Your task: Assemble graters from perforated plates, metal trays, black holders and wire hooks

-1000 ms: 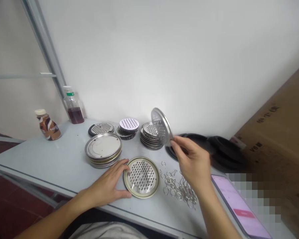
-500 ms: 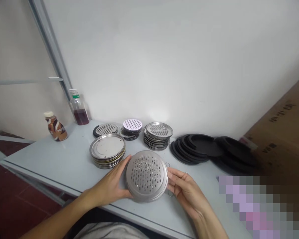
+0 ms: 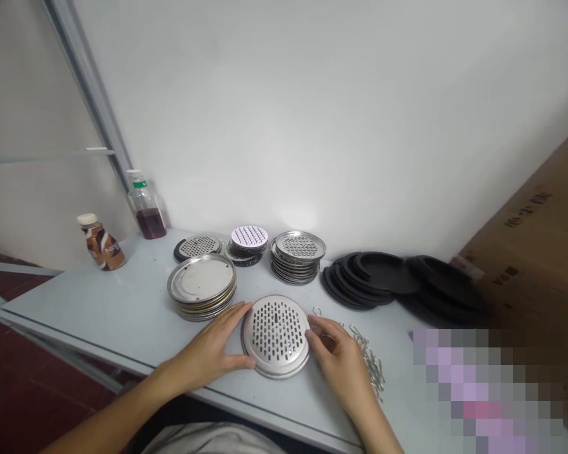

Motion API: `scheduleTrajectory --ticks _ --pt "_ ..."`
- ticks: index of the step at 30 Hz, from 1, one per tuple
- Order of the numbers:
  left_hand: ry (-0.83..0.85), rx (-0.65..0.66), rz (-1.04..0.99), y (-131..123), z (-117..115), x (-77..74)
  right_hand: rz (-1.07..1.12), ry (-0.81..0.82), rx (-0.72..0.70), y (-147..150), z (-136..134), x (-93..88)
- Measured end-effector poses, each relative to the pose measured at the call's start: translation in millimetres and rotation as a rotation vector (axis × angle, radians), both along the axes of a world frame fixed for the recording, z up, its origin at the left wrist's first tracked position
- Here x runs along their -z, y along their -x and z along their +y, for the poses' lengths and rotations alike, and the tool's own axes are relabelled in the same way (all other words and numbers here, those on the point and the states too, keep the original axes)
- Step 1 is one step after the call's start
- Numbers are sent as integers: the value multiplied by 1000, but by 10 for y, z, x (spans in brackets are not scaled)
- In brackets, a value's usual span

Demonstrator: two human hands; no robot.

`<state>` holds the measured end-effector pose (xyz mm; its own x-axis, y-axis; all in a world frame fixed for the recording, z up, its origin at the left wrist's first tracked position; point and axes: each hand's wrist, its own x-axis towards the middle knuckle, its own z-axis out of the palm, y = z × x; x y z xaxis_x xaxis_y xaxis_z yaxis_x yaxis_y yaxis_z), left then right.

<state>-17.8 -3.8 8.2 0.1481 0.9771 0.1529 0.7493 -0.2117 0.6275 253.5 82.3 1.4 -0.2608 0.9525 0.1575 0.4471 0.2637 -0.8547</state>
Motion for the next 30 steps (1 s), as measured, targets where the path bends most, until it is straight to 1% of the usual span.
scheduleTrajectory --ticks 2,5,9,15,23,26,30 --pt "-20 9 12 -6 -3 -2 -89 -103 34 13 -27 -14" --pt "-30 20 26 -10 -2 8 -167 -157 39 26 -63 -33" --pt "-31 14 34 -2 10 33 -196 -174 13 51 -105 -56" --pt "-81 -17 -38 11 11 40 -239 -168 -81 76 -163 -87" --pt "-48 -10 2 24 21 34 -391 -185 -187 43 -172 -30" --pt "-25 2 19 26 21 27 -403 -188 -195 42 -175 -22" --pt "-42 -4 13 30 24 33 -398 -202 -202 40 -193 -40"
